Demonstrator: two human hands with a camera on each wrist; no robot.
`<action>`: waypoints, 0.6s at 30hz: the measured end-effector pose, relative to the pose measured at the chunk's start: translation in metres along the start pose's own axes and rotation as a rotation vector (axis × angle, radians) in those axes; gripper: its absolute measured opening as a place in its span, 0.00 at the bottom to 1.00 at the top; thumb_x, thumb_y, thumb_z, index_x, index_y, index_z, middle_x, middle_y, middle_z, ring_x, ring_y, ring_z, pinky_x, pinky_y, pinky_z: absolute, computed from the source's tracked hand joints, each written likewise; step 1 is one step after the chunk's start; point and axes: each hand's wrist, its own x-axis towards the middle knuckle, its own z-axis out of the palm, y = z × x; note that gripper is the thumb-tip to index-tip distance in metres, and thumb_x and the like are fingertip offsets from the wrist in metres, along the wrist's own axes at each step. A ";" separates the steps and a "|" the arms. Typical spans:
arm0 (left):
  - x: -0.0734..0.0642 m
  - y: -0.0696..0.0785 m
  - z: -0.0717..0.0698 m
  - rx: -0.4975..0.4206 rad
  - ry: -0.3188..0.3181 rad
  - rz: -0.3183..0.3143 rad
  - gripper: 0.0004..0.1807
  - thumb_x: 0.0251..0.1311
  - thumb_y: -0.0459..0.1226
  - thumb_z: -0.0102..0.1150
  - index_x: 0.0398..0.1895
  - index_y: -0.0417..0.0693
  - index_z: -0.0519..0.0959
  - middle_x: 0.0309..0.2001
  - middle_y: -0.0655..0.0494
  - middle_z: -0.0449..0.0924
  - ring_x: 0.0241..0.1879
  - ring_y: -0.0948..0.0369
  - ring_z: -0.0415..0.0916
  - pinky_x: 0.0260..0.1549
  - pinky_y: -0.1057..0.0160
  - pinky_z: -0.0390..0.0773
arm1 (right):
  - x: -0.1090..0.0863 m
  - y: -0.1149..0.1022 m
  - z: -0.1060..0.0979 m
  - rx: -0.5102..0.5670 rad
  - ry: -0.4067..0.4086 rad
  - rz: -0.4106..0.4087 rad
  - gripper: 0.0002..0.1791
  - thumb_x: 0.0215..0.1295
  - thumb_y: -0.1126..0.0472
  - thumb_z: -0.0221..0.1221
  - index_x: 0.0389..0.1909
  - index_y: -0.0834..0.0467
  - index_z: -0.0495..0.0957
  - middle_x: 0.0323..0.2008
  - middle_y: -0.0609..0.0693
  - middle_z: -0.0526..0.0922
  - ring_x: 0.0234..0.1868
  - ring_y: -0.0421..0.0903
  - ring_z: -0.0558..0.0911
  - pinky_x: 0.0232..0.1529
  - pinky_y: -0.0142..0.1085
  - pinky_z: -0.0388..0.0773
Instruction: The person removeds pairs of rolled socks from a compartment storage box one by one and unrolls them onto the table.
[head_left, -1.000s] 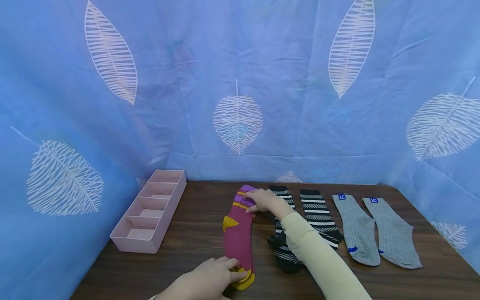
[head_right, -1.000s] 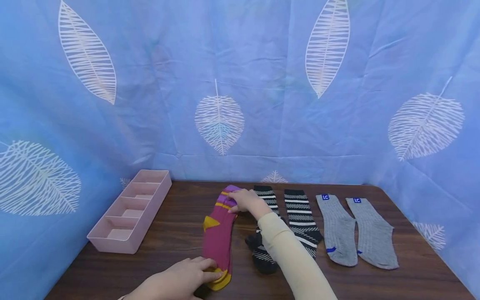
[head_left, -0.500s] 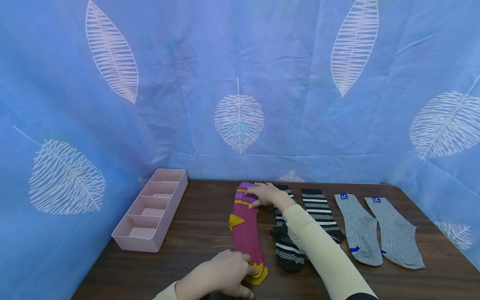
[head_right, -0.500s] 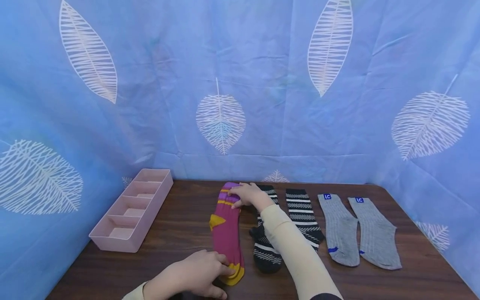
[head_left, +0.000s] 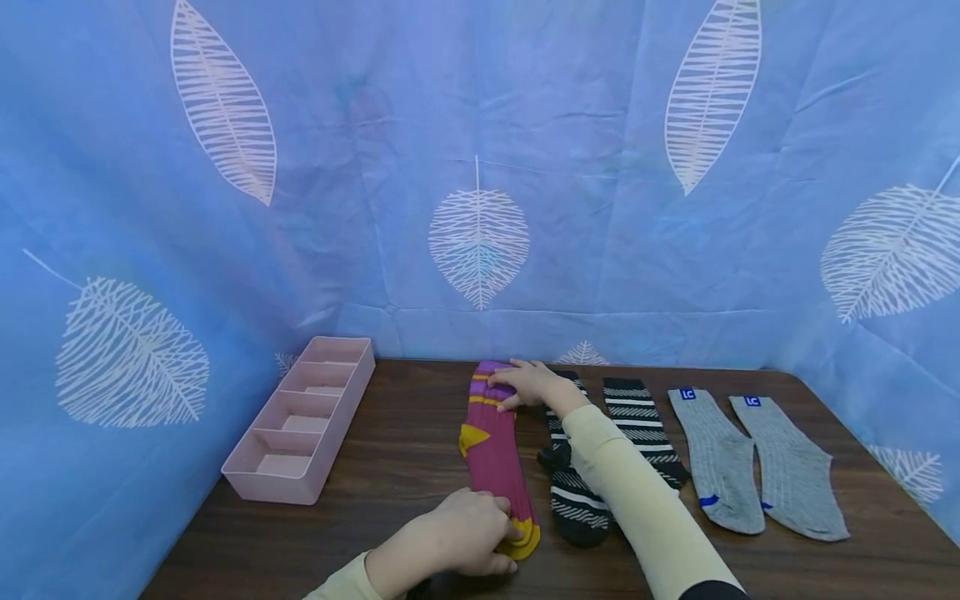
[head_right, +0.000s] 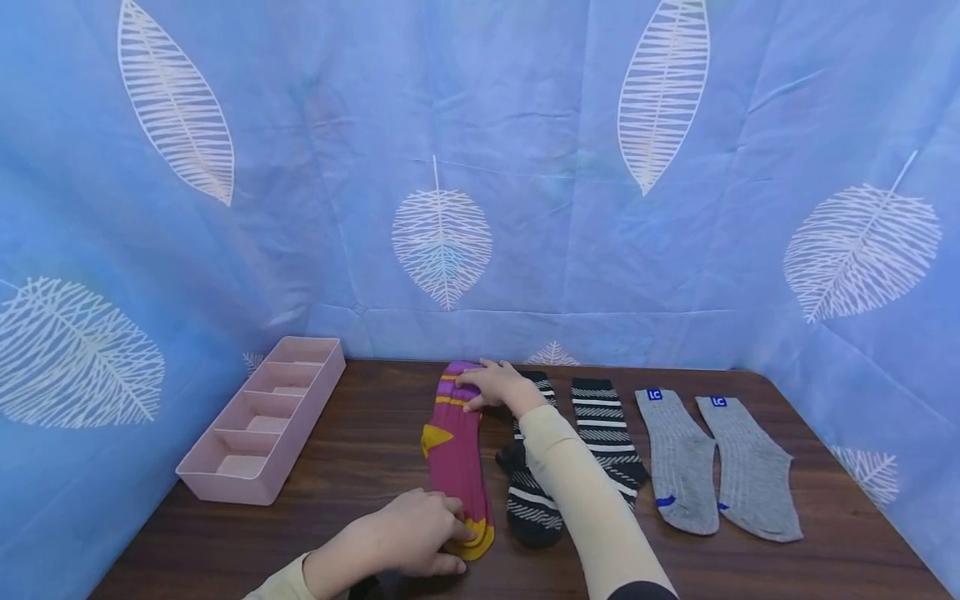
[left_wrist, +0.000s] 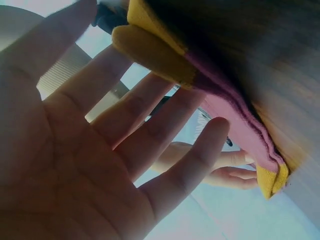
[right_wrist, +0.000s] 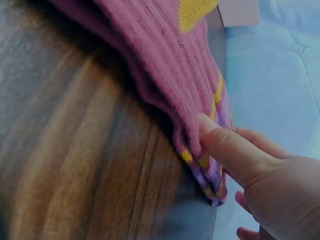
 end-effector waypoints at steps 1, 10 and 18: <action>0.000 0.000 0.001 0.006 0.014 0.008 0.18 0.57 0.57 0.63 0.50 0.70 0.83 0.41 0.69 0.80 0.37 0.71 0.75 0.38 0.64 0.77 | -0.001 0.000 0.000 0.009 0.003 -0.003 0.29 0.65 0.42 0.59 0.66 0.42 0.69 0.70 0.51 0.69 0.77 0.61 0.52 0.72 0.60 0.50; 0.001 -0.005 0.007 0.009 0.121 0.098 0.14 0.61 0.52 0.62 0.48 0.66 0.85 0.41 0.71 0.84 0.38 0.76 0.78 0.33 0.71 0.75 | -0.015 -0.001 0.003 0.001 0.030 -0.021 0.29 0.66 0.44 0.58 0.66 0.47 0.71 0.69 0.52 0.70 0.75 0.63 0.55 0.70 0.62 0.54; 0.002 -0.008 0.010 0.039 0.157 0.084 0.12 0.61 0.50 0.63 0.46 0.67 0.85 0.41 0.72 0.84 0.38 0.77 0.78 0.34 0.71 0.75 | -0.024 0.005 0.000 0.005 0.060 -0.003 0.31 0.67 0.43 0.58 0.68 0.50 0.69 0.69 0.55 0.70 0.74 0.62 0.59 0.68 0.63 0.57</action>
